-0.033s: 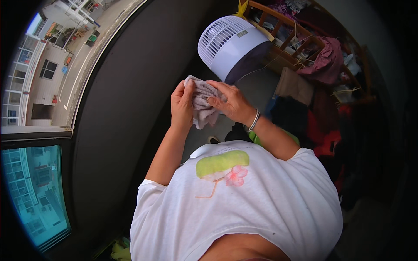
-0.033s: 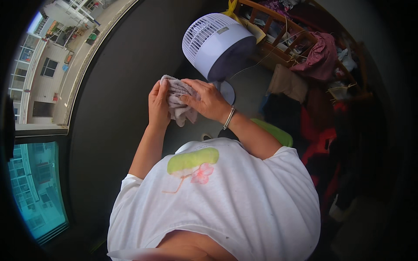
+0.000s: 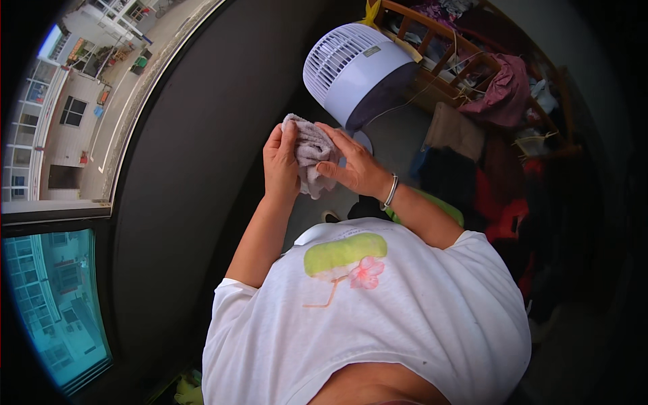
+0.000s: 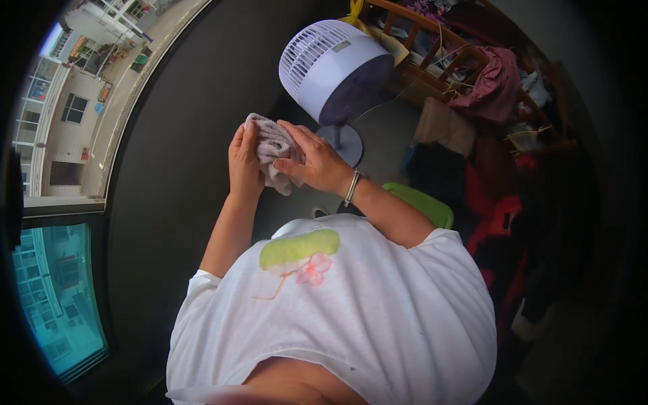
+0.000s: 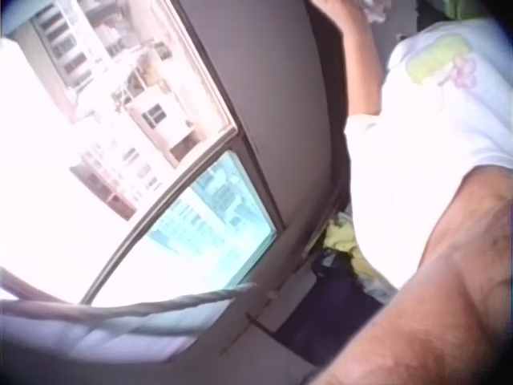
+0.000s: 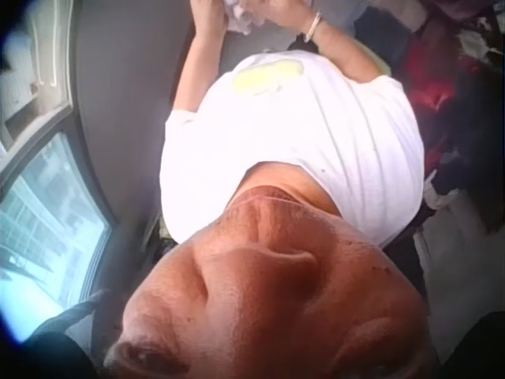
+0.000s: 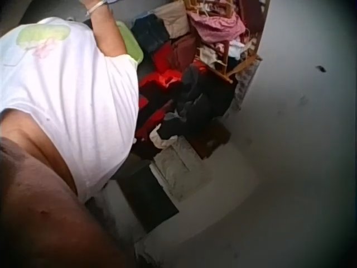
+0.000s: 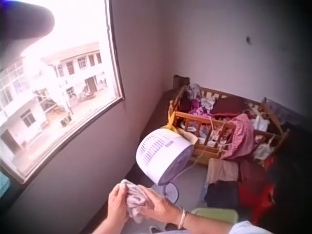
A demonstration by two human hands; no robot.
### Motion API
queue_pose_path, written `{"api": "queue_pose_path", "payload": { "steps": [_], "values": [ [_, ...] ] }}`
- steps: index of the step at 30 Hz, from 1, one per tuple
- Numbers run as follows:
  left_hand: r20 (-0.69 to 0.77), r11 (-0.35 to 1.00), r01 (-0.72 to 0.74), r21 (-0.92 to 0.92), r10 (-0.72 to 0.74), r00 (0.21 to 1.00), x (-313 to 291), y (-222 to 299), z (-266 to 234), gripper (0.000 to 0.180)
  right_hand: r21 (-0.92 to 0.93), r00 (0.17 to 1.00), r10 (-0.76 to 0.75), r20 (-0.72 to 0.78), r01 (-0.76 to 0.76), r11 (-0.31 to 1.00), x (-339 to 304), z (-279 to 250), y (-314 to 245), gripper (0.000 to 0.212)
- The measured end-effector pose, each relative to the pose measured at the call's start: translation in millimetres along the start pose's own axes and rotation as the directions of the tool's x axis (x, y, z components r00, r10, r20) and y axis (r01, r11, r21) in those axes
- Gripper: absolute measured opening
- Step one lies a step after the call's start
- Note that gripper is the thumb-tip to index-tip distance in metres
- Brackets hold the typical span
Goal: Cleaning a portable electric fan with a cloth.
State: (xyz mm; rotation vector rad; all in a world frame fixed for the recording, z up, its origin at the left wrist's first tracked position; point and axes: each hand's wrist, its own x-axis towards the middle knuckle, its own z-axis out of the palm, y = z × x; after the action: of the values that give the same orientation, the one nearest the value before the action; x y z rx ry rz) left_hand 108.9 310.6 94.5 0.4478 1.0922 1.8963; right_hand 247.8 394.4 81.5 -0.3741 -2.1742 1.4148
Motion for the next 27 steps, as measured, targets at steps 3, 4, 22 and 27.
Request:
{"api": "queue_pose_path", "payload": {
  "steps": [3, 4, 22, 27],
  "values": [
    [-0.049, 0.992, 0.103, -0.074, -0.107, 0.993, -1, -6, 23, 0.021, -0.105, 0.984, 0.017, -0.175, -0.036, 0.994, -14, 15, -3, 0.103],
    [-0.016, 0.991, 0.123, -0.059, -0.124, 0.992, -1, -10, 26, 0.021, -0.143, 0.974, -0.002, -0.225, -0.030, 0.989, -15, 14, 1, 0.111],
    [0.414, 0.955, 0.158, 0.252, -0.254, 0.874, 39, -51, 143, 0.050, 0.568, 0.832, 0.317, -0.456, -0.002, 0.823, -38, -114, 45, 0.057],
    [0.615, 0.391, -0.624, 0.676, 0.167, 0.771, 76, -37, 149, 0.023, 0.528, 0.766, 0.337, -0.547, 0.003, 0.849, -33, -170, 67, 0.037]
  ]
}}
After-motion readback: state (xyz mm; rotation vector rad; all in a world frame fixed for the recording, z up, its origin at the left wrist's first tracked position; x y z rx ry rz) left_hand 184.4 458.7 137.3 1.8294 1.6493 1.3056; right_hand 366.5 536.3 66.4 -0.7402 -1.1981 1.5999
